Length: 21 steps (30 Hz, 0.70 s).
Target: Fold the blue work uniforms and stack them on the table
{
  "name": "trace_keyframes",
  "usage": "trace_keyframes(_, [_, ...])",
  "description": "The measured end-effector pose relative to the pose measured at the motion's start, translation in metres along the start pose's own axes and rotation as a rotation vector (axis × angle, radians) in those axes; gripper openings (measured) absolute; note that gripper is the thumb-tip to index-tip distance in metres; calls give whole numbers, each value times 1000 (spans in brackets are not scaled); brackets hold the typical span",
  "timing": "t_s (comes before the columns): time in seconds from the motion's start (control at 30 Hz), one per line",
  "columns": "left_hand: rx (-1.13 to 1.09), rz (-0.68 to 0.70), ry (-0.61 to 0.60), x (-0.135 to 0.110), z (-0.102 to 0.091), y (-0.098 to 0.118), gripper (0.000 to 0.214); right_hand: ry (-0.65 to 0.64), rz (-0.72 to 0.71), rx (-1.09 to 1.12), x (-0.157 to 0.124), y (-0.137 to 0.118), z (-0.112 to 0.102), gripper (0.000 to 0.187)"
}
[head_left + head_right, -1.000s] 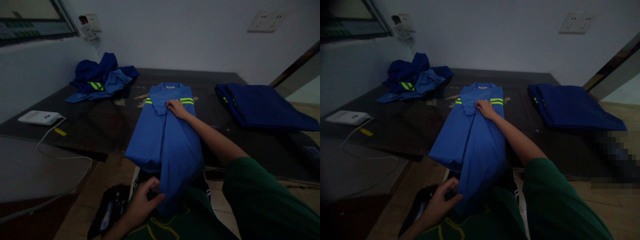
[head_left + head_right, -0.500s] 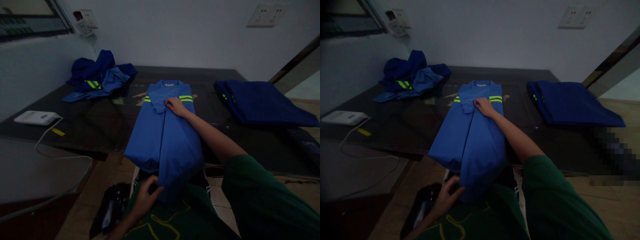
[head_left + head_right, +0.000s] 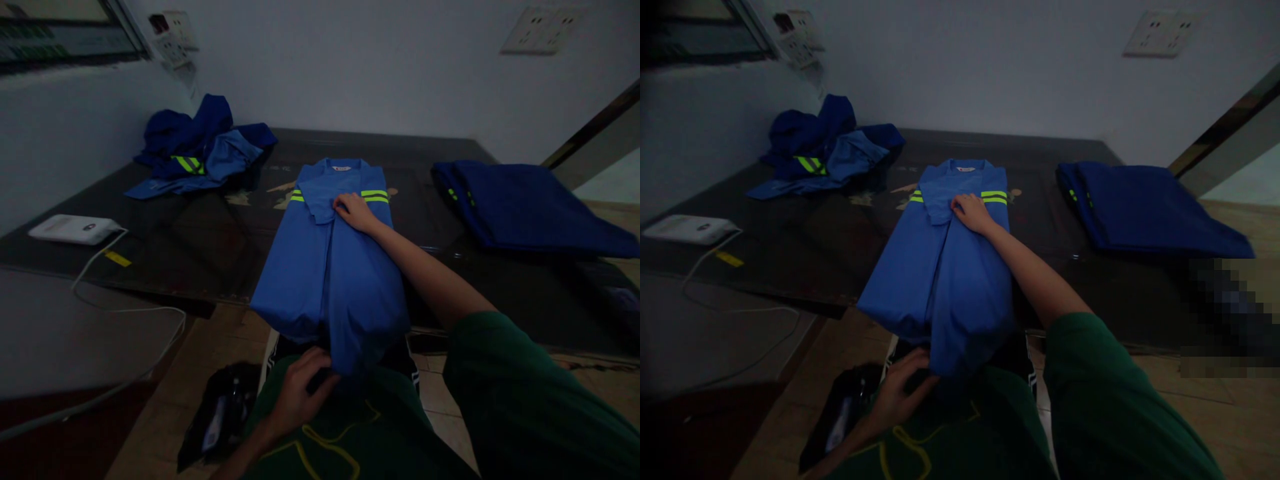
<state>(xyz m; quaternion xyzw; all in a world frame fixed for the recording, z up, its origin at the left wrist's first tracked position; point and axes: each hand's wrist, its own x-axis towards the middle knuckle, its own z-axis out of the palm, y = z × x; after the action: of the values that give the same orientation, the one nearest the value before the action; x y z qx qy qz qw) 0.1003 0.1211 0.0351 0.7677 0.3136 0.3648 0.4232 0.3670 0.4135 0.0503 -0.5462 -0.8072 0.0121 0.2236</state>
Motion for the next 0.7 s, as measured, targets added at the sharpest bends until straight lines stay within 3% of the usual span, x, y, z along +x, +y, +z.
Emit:
trace_keyframes(0.1, [-111,-1,-32,3,-3,16,6,-9,-7,6,1,1,0,22])
trace_keyframes(0.17, [-136,-30,-27,2,-4,16,5,-10,-6,10,1,1,0,22])
trace_keyframes(0.3, [-88,-70,-8,-8,-1,-8,7,-13,-4,5,1,0,-1,22])
trace_keyframes(0.47, [-7,-214,44,-16,4,-36,9,-1,7,0,0,-1,-1,22])
trace_keyframes(0.7, [138,-184,103,-10,13,-41,10,-5,29,-25,1,-4,0,23])
